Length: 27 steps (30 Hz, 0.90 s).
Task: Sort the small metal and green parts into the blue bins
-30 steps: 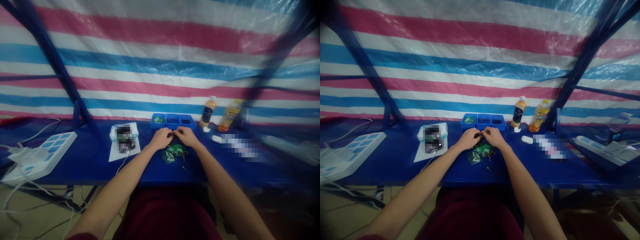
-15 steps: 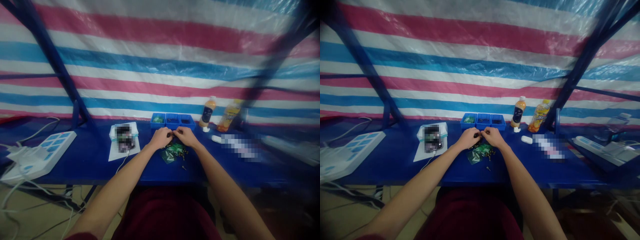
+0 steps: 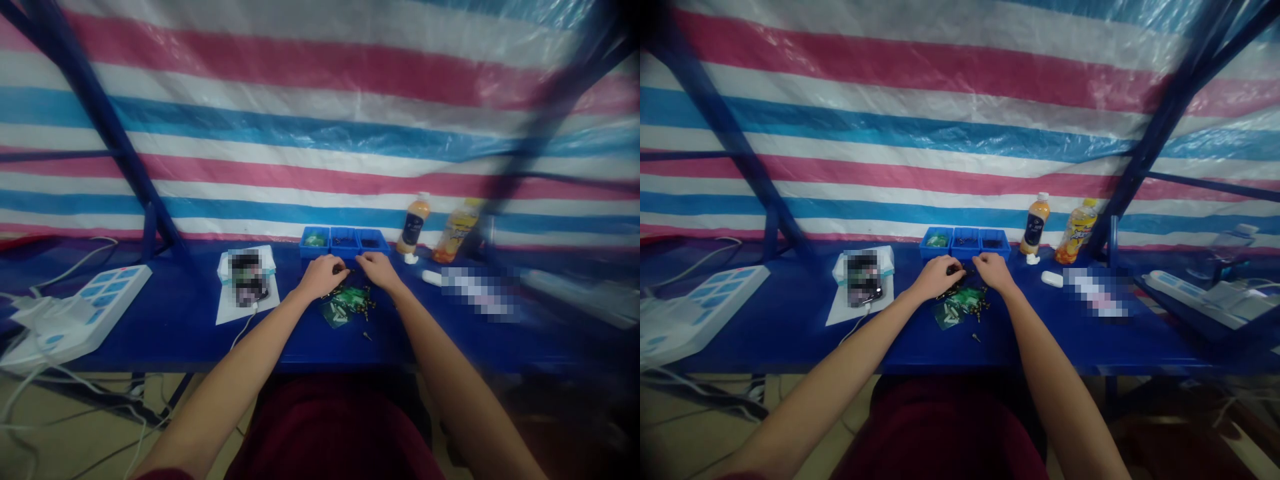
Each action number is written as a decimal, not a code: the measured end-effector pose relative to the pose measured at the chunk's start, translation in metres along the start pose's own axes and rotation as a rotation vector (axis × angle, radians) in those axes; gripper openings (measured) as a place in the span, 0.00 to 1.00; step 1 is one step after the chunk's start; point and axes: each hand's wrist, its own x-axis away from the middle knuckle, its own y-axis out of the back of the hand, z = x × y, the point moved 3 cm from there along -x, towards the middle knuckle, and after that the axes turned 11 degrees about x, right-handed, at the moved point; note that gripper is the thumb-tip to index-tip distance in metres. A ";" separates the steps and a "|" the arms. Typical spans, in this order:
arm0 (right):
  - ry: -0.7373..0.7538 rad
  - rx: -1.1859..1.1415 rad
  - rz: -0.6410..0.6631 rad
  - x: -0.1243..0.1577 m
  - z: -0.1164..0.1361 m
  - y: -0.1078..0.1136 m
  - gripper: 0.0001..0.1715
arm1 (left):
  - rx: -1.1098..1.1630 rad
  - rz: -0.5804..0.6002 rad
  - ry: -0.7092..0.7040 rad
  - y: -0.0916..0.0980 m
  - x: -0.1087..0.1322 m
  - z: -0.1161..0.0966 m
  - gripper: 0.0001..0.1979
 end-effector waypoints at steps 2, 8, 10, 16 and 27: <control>-0.119 -0.101 0.007 -0.004 -0.011 -0.002 0.22 | 0.002 -0.011 -0.003 0.001 0.000 0.000 0.12; -0.395 -0.524 -0.080 -0.009 -0.028 0.001 0.17 | -0.024 0.003 0.030 0.001 0.000 0.000 0.11; -0.423 -0.548 -0.091 -0.009 -0.031 0.005 0.21 | -0.046 0.012 0.045 0.001 0.001 0.001 0.11; -0.177 0.020 -0.054 -0.010 -0.032 0.007 0.15 | -0.202 -0.005 0.183 0.003 0.002 0.010 0.11; 0.160 0.564 0.252 0.004 0.003 -0.015 0.17 | -0.234 0.045 0.238 0.002 0.004 0.008 0.13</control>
